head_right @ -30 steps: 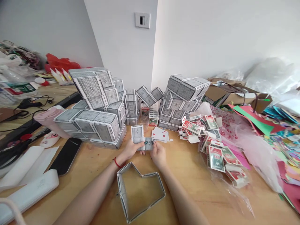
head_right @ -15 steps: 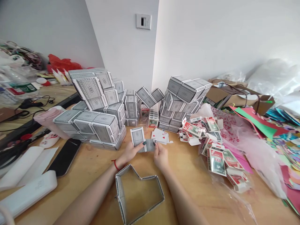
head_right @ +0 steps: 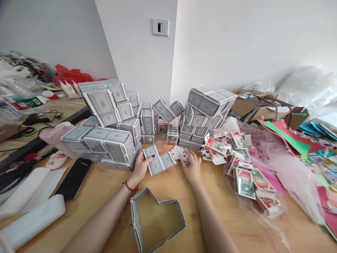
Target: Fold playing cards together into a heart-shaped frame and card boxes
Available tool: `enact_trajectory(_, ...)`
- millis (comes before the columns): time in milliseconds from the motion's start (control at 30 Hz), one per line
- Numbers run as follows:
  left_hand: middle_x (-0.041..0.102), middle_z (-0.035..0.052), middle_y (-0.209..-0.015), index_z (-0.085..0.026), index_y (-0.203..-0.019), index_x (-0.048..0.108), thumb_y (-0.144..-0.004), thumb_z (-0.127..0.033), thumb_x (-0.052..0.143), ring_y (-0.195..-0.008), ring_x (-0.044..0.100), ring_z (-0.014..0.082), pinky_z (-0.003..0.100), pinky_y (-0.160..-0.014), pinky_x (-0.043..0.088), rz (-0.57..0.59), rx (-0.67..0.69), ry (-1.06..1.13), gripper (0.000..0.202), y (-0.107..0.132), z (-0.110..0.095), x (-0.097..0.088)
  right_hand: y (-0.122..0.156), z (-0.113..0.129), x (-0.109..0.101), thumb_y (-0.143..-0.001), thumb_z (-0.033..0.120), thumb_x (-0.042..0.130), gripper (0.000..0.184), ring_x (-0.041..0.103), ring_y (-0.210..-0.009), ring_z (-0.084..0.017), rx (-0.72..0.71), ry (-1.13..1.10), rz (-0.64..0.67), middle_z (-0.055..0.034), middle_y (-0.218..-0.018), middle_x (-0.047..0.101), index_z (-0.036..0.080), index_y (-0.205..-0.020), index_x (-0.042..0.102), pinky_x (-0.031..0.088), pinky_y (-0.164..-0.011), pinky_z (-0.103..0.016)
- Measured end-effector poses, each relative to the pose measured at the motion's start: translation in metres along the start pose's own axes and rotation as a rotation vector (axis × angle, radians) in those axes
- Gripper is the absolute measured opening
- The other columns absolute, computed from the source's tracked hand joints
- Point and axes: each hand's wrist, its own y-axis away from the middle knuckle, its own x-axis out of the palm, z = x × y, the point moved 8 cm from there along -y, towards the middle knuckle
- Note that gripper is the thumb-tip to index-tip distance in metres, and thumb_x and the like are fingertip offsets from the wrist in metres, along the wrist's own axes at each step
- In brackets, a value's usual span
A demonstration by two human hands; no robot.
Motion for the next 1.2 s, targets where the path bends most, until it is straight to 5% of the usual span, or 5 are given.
enact_trajectory(167, 0.061, 0.0027, -0.09, -0.019, -0.102, 0.044, -0.065, -0.016, 0.061, -0.084, 0.061, 0.0189, 0.036, -0.08, 0.047, -0.082, 0.028, 0.021, 0.041, -0.001, 0.004, -0.008, 0.0, -0.008, 0.018, -0.079, 0.038, 0.05, 0.048, 0.048, -0.108, -0.028, -0.045, 0.078, 0.1, -0.014, -0.12, 0.055, 0.017, -0.122, 0.046, 0.034, -0.087, -0.044)
enact_trajectory(433, 0.057, 0.0034, -0.1, -0.024, -0.128, 0.029, -0.067, -0.013, 0.061, -0.084, 0.059, 0.0161, 0.035, -0.081, 0.047, -0.041, 0.104, -0.027, 0.07, 0.001, -0.012, -0.002, 0.002, -0.018, 0.02, -0.076, 0.04, 0.054, 0.045, 0.047, -0.094, -0.028, -0.011, 0.13, 0.093, -0.0128, -0.1, 0.055, 0.017, -0.115, 0.055, 0.038, -0.082, -0.044)
enact_trajectory(833, 0.051, 0.0082, -0.12, -0.022, -0.125, 0.04, -0.067, -0.016, 0.065, -0.114, 0.048, 0.0222, 0.037, -0.097, 0.037, -0.067, 0.1, -0.111, 0.063, 0.004, -0.012, -0.007, -0.001, -0.013, 0.016, -0.067, 0.043, 0.063, 0.046, 0.046, -0.091, -0.028, 0.093, 0.15, 0.088, -0.0098, -0.093, 0.045, 0.018, -0.105, 0.057, 0.041, -0.08, -0.042)
enact_trajectory(1000, 0.053, 0.0084, -0.117, -0.022, -0.124, 0.039, -0.068, -0.016, 0.064, -0.107, 0.053, 0.0208, 0.036, -0.093, 0.042, -0.021, 0.046, -0.093, 0.062, 0.001, -0.004, -0.004, 0.002, -0.02, 0.012, -0.057, 0.041, 0.071, 0.051, 0.048, -0.092, -0.028, 0.145, -0.016, 0.024, -0.0102, -0.096, 0.045, 0.016, -0.097, 0.053, 0.043, -0.08, -0.043)
enact_trajectory(1200, 0.056, 0.0076, -0.112, -0.024, -0.122, 0.038, -0.069, -0.018, 0.063, -0.096, 0.058, 0.0198, 0.034, -0.077, 0.051, -0.005, -0.068, 0.045, 0.059, -0.001, 0.002, -0.001, 0.009, -0.027, 0.005, -0.057, 0.039, 0.071, 0.058, 0.055, -0.065, -0.018, 0.321, -0.524, 0.004, -0.004, -0.083, 0.056, 0.019, -0.102, 0.039, 0.047, -0.058, -0.032)
